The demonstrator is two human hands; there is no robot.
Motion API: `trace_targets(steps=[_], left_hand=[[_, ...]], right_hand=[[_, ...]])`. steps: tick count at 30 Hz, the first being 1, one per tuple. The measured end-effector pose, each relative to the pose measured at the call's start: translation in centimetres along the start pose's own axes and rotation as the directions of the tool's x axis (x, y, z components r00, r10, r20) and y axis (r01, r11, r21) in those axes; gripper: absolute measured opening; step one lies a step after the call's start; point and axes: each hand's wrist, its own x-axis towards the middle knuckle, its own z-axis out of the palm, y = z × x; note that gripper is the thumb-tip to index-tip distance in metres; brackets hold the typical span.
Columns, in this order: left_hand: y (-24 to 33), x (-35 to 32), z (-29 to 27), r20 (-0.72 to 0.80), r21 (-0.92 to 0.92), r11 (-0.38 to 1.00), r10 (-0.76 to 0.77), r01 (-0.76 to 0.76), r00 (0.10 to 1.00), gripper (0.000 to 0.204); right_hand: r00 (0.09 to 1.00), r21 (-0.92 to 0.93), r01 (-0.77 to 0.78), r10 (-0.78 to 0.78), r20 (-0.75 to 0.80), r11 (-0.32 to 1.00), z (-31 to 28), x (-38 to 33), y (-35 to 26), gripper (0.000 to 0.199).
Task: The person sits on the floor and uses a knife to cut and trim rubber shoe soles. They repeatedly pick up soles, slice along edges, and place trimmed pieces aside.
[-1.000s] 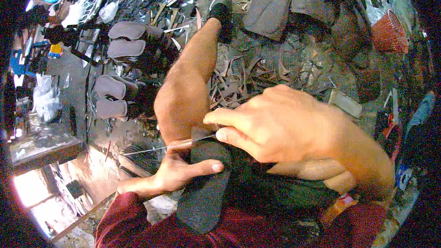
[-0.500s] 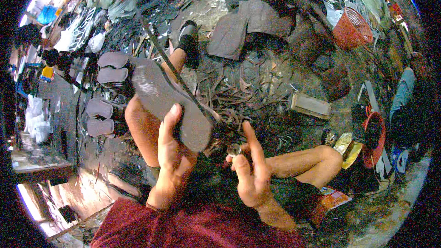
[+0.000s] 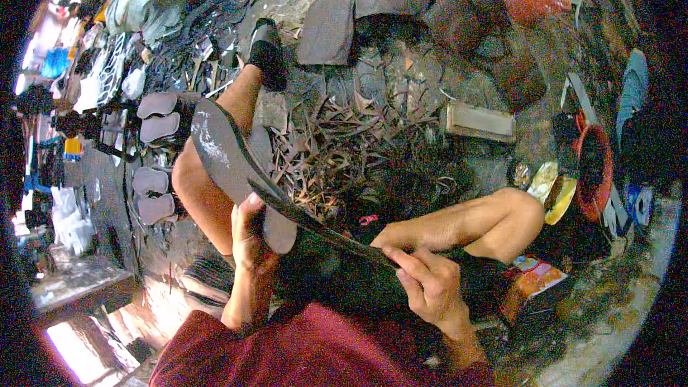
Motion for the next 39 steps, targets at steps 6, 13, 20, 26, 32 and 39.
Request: trace_targets(steps=[6, 13, 20, 26, 32, 39], left_hand=[[0.2, -1.1, -1.2, -0.028, 0.24, 0.971, 0.022, -0.015, 0.999, 0.046], [1.4, -1.4, -1.4, 0.037, -0.016, 0.996, -0.088, 0.089, 0.995, 0.038], [1.6, -1.2, -1.9, 0.118, -0.1, 0.988, -0.105, 0.117, 0.987, 0.041], [0.9, -2.3, -1.9, 0.157, -0.11, 0.98, -0.145, 0.164, 0.977, 0.042], [2.0, -2.6, -3.1, 0.216, -0.118, 0.976, -0.155, 0.184, 0.964, 0.046], [4.0, -3.6, -3.7, -0.05, -0.101, 0.99, 0.095, -0.099, 0.994, 0.062]], right_hand=[[0.994, 0.119, 0.052, -0.063, 0.087, 0.992, 3.6, 5.7, -1.4, 0.034], [0.995, 0.192, 0.074, -0.061, -0.074, 0.979, 10.3, 10.5, -2.0, 0.036], [0.968, 0.111, 0.131, -0.103, -0.231, 0.985, 13.0, 14.9, -3.8, 0.026], [0.948, 0.112, 0.233, -0.199, -0.249, 0.966, 12.1, 18.0, -4.9, 0.037], [0.943, 0.226, 0.247, -0.18, -0.281, 0.942, 11.3, 15.3, -4.7, 0.036], [0.948, 0.559, -0.04, 0.209, -0.242, 0.828, 12.2, 9.1, -0.3, 0.037]])
